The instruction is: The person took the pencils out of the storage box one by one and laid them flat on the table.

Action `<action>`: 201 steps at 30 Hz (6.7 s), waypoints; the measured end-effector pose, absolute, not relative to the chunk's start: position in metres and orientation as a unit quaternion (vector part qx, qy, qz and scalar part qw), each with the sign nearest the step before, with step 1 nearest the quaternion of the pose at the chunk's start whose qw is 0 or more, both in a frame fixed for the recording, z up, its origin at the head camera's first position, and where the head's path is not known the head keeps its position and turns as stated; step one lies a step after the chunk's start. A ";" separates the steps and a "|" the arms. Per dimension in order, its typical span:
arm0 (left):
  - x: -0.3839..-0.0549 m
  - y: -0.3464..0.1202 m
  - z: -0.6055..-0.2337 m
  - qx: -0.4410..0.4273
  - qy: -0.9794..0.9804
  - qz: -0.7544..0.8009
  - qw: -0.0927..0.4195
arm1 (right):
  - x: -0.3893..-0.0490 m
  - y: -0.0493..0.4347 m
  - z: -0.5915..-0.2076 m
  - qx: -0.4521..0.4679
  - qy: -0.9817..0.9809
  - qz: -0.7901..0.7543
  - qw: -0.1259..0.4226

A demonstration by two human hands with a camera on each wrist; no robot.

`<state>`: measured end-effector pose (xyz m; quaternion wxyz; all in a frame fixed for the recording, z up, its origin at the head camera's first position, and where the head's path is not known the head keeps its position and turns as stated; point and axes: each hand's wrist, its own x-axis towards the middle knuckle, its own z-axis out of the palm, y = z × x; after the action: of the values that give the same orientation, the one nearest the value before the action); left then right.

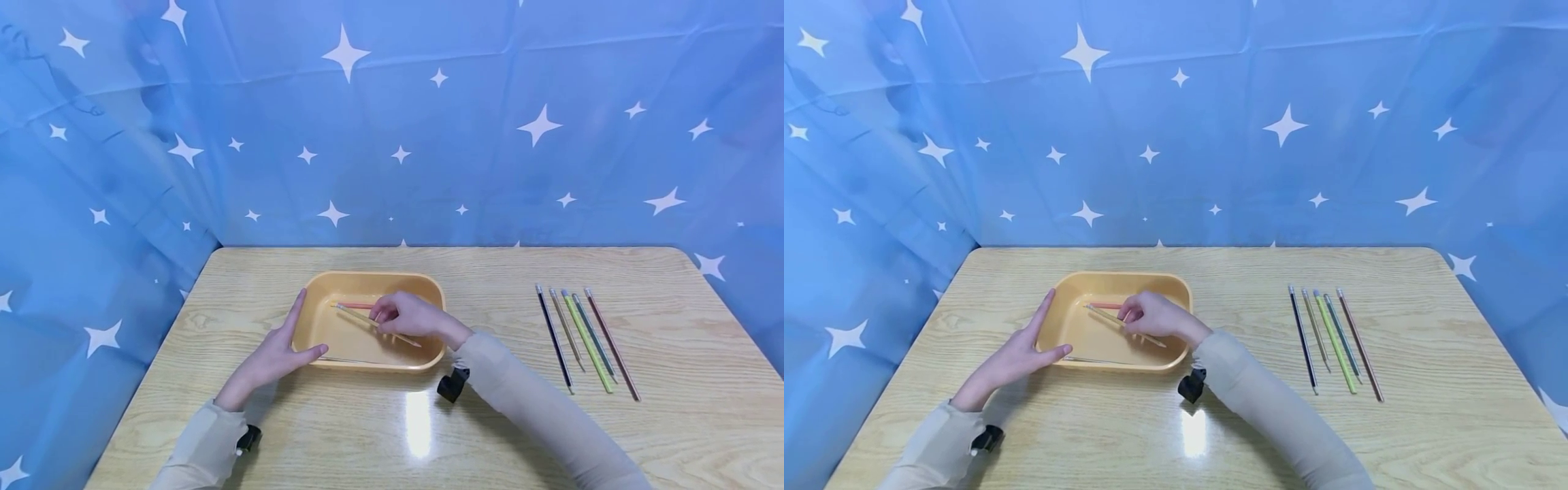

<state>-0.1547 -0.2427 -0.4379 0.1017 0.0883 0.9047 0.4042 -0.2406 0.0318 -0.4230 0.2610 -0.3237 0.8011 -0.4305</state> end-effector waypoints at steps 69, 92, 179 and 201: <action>-0.152 -0.240 -0.434 0.083 0.907 0.400 0.106 | -0.199 0.193 -0.438 -0.162 0.814 -0.542 0.131; -0.153 -0.240 -0.435 0.076 0.904 0.406 0.111 | -0.191 0.243 -0.445 -0.073 0.917 -0.391 0.033; -0.153 -0.241 -0.437 0.075 0.905 0.406 0.101 | -0.209 0.167 -0.407 -0.181 0.874 -0.450 0.023; -0.153 -0.241 -0.439 0.077 0.900 0.416 0.100 | -0.218 0.091 -0.389 -0.320 0.833 -0.446 0.070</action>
<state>-0.1526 -0.2414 -0.4394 0.1002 0.0773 0.9004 0.4162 -0.2184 0.0915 -0.3891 0.0701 -0.3196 0.8333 -0.4457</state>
